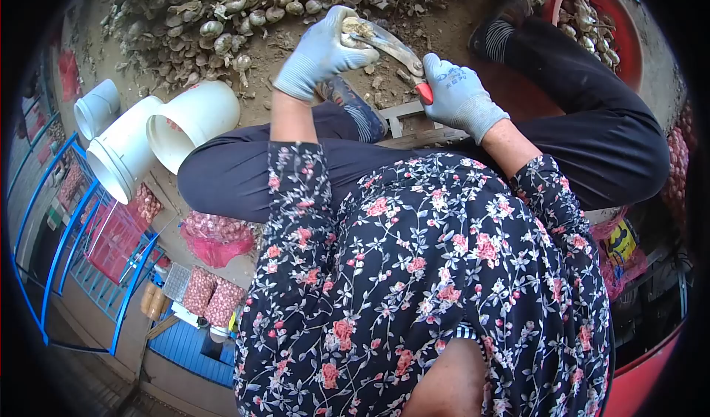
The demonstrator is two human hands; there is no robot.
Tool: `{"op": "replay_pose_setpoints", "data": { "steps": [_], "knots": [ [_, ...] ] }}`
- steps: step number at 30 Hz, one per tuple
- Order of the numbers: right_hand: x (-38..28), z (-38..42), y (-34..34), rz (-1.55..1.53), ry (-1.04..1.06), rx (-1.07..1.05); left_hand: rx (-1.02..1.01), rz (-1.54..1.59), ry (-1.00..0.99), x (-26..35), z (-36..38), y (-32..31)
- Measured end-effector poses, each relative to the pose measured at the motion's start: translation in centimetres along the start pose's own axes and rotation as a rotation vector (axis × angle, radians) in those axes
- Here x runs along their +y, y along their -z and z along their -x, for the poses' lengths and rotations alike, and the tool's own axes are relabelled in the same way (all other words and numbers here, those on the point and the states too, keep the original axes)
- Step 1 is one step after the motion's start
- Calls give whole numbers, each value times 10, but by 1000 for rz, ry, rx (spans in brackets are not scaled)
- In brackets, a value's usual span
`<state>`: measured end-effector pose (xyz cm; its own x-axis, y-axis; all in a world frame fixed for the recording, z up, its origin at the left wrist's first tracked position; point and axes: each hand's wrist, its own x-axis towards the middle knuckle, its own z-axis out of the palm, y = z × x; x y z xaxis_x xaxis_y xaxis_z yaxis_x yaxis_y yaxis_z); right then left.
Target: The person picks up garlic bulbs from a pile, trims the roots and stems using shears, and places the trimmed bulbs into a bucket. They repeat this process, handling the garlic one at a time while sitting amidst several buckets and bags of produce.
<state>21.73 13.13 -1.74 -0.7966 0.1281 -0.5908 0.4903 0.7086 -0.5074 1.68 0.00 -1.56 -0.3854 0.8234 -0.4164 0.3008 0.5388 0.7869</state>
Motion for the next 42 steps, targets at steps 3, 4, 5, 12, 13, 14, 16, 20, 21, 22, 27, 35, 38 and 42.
{"op": "replay_pose_setpoints", "data": {
  "steps": [3, 4, 5, 12, 13, 14, 16, 20, 21, 22, 27, 35, 38, 42],
  "knots": [
    [-6, -5, 3, -53, -30, -3, 295, -434, 174, 17, 5, -24],
    [-9, -5, 0, -79, -39, -13, 461, -517, 165, 15, 7, -38],
    [-10, -5, 0, -78, -42, -18, 458, -513, 167, 12, 5, -39],
    [9, -17, -14, -167, -122, 33, -37, 243, 64, 3, 8, -10],
    [11, -17, -16, -215, -142, 60, 120, 238, 92, -8, 7, -12],
    [12, -13, -19, -217, -193, 75, 140, 276, 90, -20, 3, -11],
    [5, -4, -8, -290, -248, 22, 221, 257, 61, -14, 4, -7],
    [7, 7, -9, -445, -151, 57, 346, 599, -71, -12, -1, -15],
    [7, 8, -9, -509, -128, 40, 374, 969, -70, -12, 1, -18],
    [11, 6, -18, -734, -111, -37, 324, 1251, -126, -16, 2, -18],
    [-6, -1, -12, -1081, 1, -124, 86, 1542, -208, -20, 2, -26],
    [-7, -13, -8, -903, -4, -79, 45, 1484, 26, -12, -6, -31],
    [3, -15, -13, -1033, -67, -66, 108, 1294, 45, -1, -21, -36],
    [-4, -12, -1, -1559, -315, -52, 133, 1193, -269, 90, -78, -38]
  ]
}}
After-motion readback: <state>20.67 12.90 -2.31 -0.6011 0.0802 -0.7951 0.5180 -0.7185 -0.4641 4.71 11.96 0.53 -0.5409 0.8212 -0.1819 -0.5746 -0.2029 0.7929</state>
